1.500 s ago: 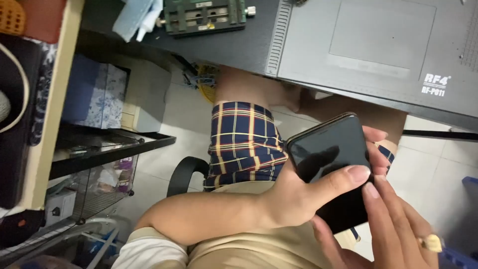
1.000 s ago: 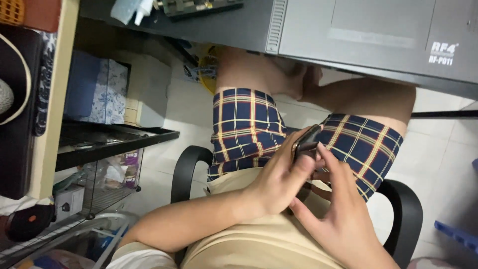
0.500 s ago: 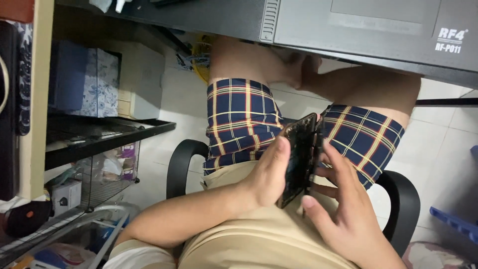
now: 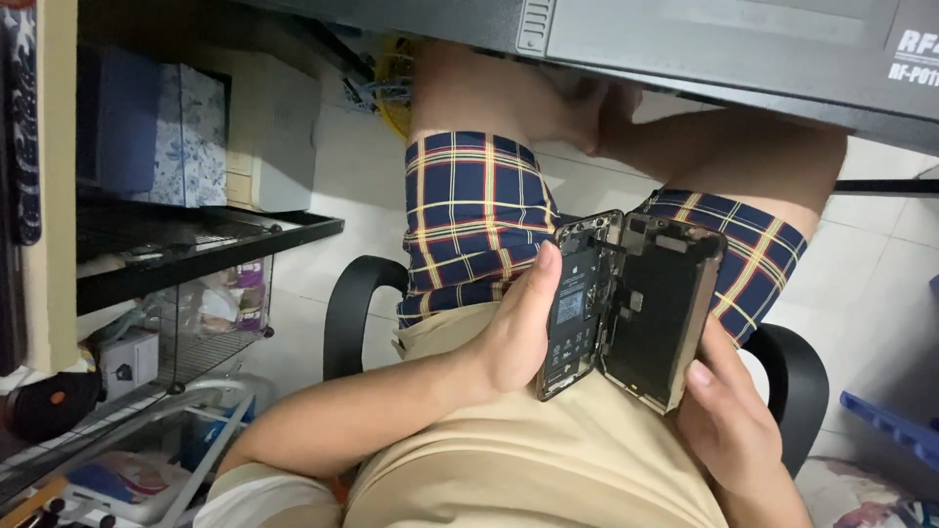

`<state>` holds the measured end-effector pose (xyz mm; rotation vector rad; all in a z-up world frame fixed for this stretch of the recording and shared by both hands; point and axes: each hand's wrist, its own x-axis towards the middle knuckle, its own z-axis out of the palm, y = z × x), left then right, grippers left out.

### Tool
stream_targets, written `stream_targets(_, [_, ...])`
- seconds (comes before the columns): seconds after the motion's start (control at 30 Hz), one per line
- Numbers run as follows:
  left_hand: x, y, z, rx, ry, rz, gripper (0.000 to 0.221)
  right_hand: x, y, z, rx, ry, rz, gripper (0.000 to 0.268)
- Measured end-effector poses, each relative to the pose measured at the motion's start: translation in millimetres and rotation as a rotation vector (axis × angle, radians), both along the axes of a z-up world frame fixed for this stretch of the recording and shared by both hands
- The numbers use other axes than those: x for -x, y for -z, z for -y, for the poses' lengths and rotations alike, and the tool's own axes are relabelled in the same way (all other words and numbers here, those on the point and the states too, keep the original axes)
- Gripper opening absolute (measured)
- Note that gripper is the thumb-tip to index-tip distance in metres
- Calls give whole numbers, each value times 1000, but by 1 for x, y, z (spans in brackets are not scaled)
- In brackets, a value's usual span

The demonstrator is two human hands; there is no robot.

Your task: Disassembling a smartphone to inspect and manipulate the internal motherboard and camera modules.

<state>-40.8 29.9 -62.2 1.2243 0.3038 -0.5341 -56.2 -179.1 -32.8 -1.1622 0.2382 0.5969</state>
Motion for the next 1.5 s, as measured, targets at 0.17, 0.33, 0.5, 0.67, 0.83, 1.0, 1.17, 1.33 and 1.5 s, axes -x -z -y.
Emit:
stream_targets(0.17, [4,1,1,-75,32,-148,105,3,16,13,-45,19,1,71])
stream_targets(0.33, [-2,-5,3,-81,4,-242,104,6,33,19,-260,111,-65,69])
stream_targets(0.5, [-6,-9,6,330,-108,-105,87,4,44,23,-339,127,-103,68])
stream_targets(0.67, [1,13,15,727,-258,-298,80,2,49,29,-366,96,-153,65])
stream_targets(0.83, [-5,13,13,686,-341,-386,75,2,50,28,-302,124,-191,66])
stream_targets(1.0, [0,37,11,827,-347,-286,70,2,28,11,0,55,29,71])
stream_targets(1.17, [2,48,9,1031,-311,-308,67,15,18,16,389,-3,353,83])
stream_targets(1.33, [-3,37,5,1064,-313,-334,66,29,40,36,459,150,365,95])
stream_targets(1.5, [-5,26,2,1022,-334,-355,69,-55,58,34,1071,482,-442,18])
